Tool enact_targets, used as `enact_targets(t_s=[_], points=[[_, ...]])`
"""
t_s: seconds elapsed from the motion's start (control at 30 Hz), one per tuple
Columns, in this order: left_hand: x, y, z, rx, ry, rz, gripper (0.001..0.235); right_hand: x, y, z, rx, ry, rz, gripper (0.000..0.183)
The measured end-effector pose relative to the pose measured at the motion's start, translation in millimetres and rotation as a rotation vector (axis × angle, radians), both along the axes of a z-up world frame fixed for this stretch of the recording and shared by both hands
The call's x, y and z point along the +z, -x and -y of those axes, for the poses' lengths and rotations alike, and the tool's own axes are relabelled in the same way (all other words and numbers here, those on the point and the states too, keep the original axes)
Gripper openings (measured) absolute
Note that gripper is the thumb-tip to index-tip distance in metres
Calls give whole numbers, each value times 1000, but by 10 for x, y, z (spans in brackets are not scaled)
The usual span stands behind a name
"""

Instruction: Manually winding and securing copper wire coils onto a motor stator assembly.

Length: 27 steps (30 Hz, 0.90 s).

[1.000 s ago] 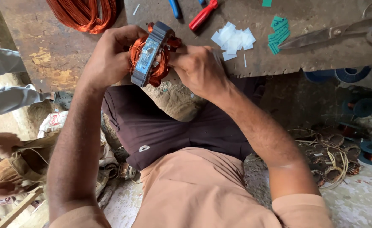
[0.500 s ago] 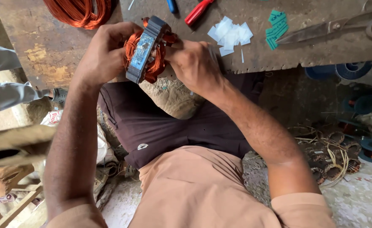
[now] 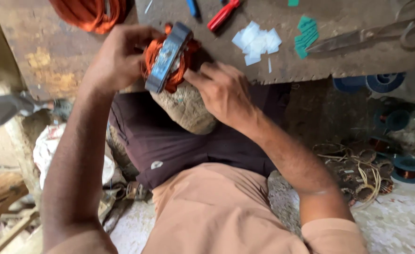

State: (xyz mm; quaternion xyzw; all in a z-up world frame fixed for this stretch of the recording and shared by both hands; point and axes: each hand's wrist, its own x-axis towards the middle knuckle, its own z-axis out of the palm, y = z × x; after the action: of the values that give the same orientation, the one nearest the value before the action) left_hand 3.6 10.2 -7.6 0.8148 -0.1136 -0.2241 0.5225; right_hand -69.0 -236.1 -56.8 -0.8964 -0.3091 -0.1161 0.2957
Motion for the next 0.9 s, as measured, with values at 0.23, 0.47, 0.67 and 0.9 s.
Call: enact_targets(t_s=[0.23, 0.47, 0.67, 0.9], points=[[29, 14, -20, -14, -50, 50, 30, 200, -34, 125, 77, -94, -97, 27], [637, 172, 461, 158, -392, 451, 38, 324, 39, 30, 51, -304, -236, 21], [572, 110, 440, -16, -201, 510, 37, 413, -118, -119, 211, -230, -120, 24], [477, 262, 462, 31, -75, 642, 29, -3, -106, -148, 211, 41, -50, 13]])
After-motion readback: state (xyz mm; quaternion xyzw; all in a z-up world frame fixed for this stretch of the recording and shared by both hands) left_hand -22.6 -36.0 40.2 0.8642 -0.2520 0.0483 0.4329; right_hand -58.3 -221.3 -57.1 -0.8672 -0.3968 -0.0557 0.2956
